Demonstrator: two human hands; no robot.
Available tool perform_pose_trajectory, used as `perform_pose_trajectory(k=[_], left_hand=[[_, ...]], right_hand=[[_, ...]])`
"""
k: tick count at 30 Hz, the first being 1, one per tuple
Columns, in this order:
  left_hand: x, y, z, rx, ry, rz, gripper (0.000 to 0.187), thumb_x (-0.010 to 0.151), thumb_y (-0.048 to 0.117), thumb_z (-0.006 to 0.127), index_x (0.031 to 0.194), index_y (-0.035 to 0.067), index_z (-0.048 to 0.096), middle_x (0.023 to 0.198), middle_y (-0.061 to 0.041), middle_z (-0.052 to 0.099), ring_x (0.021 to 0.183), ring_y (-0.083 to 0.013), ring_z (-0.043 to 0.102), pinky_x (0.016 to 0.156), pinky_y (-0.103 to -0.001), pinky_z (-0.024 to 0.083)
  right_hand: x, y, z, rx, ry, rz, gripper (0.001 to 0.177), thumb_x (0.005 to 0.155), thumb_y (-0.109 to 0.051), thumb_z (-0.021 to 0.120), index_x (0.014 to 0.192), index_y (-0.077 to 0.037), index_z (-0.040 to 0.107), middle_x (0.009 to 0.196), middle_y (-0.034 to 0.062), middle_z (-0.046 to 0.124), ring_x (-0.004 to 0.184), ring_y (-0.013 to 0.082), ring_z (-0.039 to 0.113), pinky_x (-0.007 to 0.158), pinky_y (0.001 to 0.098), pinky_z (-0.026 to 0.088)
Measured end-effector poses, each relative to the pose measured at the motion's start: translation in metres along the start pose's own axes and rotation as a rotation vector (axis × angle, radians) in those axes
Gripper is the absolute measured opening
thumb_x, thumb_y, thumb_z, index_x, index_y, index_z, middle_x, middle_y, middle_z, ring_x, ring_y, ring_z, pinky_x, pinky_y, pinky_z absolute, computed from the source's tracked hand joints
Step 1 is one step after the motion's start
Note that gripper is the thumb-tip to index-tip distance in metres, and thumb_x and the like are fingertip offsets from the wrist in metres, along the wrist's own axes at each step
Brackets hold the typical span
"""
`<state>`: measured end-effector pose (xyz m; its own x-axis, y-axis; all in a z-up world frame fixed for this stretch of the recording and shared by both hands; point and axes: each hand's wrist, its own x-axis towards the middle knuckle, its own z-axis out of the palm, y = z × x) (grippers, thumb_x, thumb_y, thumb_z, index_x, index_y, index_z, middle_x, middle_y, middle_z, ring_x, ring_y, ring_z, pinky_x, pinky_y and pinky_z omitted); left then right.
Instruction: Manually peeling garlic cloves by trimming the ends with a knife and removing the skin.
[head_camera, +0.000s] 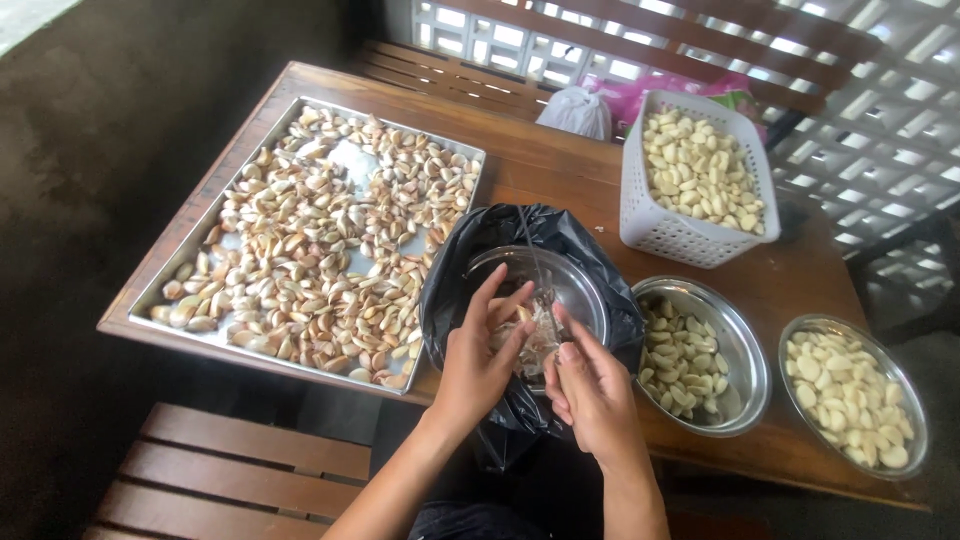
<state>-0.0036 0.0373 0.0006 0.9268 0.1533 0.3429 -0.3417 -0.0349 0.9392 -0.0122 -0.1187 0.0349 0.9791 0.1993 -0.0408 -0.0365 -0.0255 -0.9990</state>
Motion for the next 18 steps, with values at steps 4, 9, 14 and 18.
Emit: perform_pose_trajectory(k=[4,9,14,18], left_hand=[[-0.007,-0.002,0.004,0.139,-0.023,0.105,0.068,0.098,0.009,0.064,0.156,0.014,0.028,0.140,-0.010,0.067,0.128,-0.0223,0.067,0.098,-0.034,0.057],[-0.011,0.000,0.012,0.194,-0.028,0.136,0.075,0.099,0.006,0.065,0.159,0.014,0.021,0.143,-0.009,0.065,0.129,-0.0226,0.067,0.082,-0.030,0.060],[-0.017,0.009,0.020,0.276,0.043,0.107,0.082,0.090,-0.001,0.069,0.160,0.002,0.027,0.127,-0.019,0.073,0.114,-0.0400,0.070,0.101,-0.053,0.051],[-0.017,0.005,0.019,0.323,0.052,0.147,0.084,0.088,-0.003,0.070,0.160,0.002,0.027,0.125,-0.018,0.074,0.112,-0.0392,0.071,0.100,-0.052,0.052]], right_hand=[[0.001,0.004,-0.005,0.002,-0.150,-0.022,0.057,0.101,-0.029,0.051,0.154,-0.011,0.047,0.069,0.0034,0.053,0.049,0.0074,0.041,0.038,0.0200,0.035],[0.002,0.002,-0.006,-0.065,-0.199,-0.032,0.056,0.102,-0.032,0.047,0.153,-0.009,0.048,0.067,0.0015,0.051,0.050,0.0074,0.041,0.040,0.0212,0.035],[-0.002,0.006,-0.006,-0.037,-0.189,-0.201,0.045,0.105,-0.018,0.044,0.144,0.003,0.051,0.056,0.0086,0.052,0.039,0.0128,0.045,0.033,0.0211,0.037],[-0.001,0.013,-0.006,-0.043,-0.186,-0.210,0.044,0.104,-0.017,0.045,0.143,0.003,0.053,0.057,0.0097,0.055,0.039,0.0129,0.047,0.034,0.0224,0.039]])
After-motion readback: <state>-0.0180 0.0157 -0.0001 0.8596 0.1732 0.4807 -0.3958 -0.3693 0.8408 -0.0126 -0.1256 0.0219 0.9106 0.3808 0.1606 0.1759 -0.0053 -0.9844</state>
